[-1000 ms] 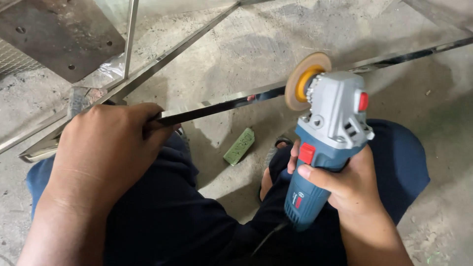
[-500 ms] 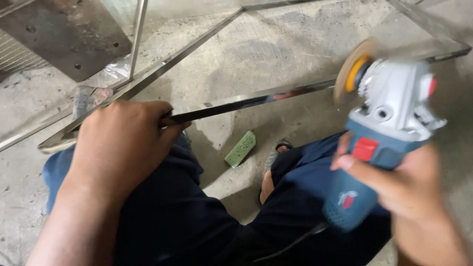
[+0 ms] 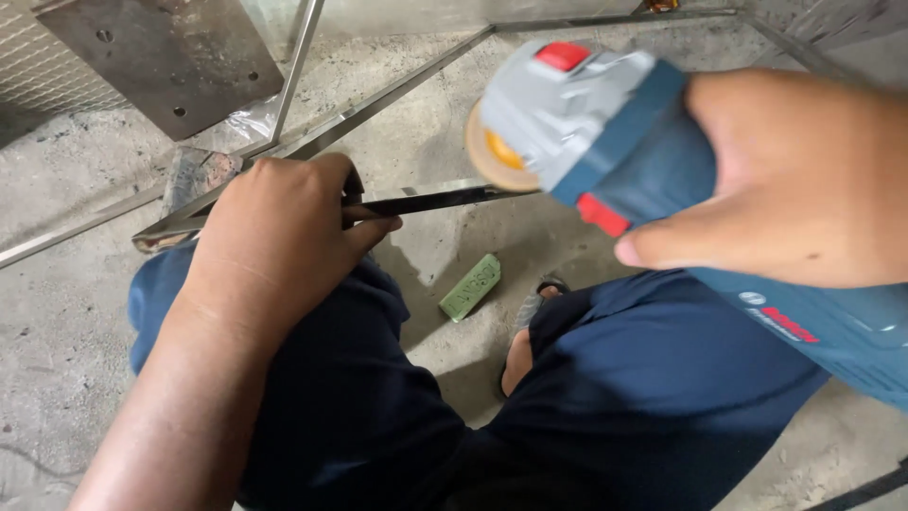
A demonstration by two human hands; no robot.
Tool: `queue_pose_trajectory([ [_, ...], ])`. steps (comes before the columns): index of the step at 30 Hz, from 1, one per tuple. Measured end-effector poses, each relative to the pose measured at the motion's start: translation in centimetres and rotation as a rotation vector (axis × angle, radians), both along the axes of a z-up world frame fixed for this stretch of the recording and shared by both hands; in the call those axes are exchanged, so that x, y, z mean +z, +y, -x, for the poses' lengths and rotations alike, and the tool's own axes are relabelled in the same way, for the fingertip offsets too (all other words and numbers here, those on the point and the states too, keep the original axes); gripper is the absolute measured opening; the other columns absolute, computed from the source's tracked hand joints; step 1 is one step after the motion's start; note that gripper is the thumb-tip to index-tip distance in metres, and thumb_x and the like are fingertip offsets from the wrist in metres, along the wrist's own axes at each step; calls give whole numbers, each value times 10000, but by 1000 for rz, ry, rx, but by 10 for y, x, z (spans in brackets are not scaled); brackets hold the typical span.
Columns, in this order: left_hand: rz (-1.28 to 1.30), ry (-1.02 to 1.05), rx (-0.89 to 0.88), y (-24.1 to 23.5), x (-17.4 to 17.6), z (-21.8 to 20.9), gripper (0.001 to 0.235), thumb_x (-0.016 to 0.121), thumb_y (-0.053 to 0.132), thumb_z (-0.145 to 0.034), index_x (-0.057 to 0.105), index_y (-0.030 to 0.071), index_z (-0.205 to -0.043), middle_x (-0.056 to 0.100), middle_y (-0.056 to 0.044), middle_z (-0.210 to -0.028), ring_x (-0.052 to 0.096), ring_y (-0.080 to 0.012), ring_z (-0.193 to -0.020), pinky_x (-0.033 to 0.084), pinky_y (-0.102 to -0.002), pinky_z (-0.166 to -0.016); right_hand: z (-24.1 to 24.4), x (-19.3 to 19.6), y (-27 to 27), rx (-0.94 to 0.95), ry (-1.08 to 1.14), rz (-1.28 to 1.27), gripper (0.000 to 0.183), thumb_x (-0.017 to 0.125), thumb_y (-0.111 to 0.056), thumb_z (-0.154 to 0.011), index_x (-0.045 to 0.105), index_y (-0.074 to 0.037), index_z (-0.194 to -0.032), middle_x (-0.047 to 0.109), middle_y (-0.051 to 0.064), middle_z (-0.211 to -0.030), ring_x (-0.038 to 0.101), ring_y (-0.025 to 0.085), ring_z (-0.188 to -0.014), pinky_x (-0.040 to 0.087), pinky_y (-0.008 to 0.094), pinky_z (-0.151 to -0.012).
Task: A person uses a handheld angle grinder with a polishing disc to smooth and shine the surface of a metal frame.
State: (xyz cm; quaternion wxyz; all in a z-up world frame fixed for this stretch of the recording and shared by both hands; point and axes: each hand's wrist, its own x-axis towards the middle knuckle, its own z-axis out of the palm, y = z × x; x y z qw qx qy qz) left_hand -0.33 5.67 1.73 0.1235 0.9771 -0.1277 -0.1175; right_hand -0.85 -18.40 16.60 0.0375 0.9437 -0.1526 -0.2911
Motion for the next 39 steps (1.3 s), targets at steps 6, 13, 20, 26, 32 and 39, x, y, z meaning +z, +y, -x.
queue_pose_trajectory([
  [6, -28, 23, 34, -1, -2, -2, 527, 743, 598, -928, 646, 83, -873, 689, -161, -783, 670, -436, -754, 535, -556, -614, -8, 2, 28, 117, 129, -43, 385, 851, -318, -702, 550, -80, -720, 597, 115, -542, 566, 269, -519, 424, 378, -542],
  [13, -96, 40, -7, 1, -3, -2, 472, 678, 628, -962, 739, 174, -848, 718, -91, -770, 695, -388, -723, 567, -511, -641, -9, -11, 12, 116, 114, -70, 411, 865, -321, -705, 541, -71, -675, 542, 90, -536, 520, 255, -504, 392, 382, -520],
  [20, -118, 43, -17, 1, 2, -1, 471, 672, 607, -975, 732, 153, -864, 708, -116, -778, 696, -414, -723, 578, -529, -634, 0, -15, -10, 14, 87, -15, 343, 877, -331, -681, 652, -74, -641, 638, 100, -506, 587, 257, -499, 416, 363, -544],
  [26, -129, 54, -5, -1, 3, 1, 480, 645, 620, -979, 734, 159, -875, 716, -129, -815, 700, -431, -767, 575, -537, -671, 7, -18, -28, -64, 63, 31, 305, 889, -337, -660, 749, -70, -612, 721, 115, -480, 643, 264, -495, 437, 349, -564],
  [32, -113, 75, -4, 0, 5, 2, 492, 654, 611, -990, 731, 143, -857, 708, -115, -782, 694, -400, -742, 571, -511, -633, 15, -22, -47, -227, -41, -144, 212, 919, -119, -701, 784, 36, -755, 824, 200, -587, 731, 324, -553, 485, 376, -632],
  [39, -135, 86, 3, -2, 8, 1, 490, 625, 599, -1004, 733, 147, -851, 715, -124, -795, 699, -421, -748, 570, -529, -648, 9, -25, -60, -94, 17, -123, 272, 908, -251, -725, 797, -22, -629, 762, 142, -511, 629, 286, -495, 428, 341, -604],
])
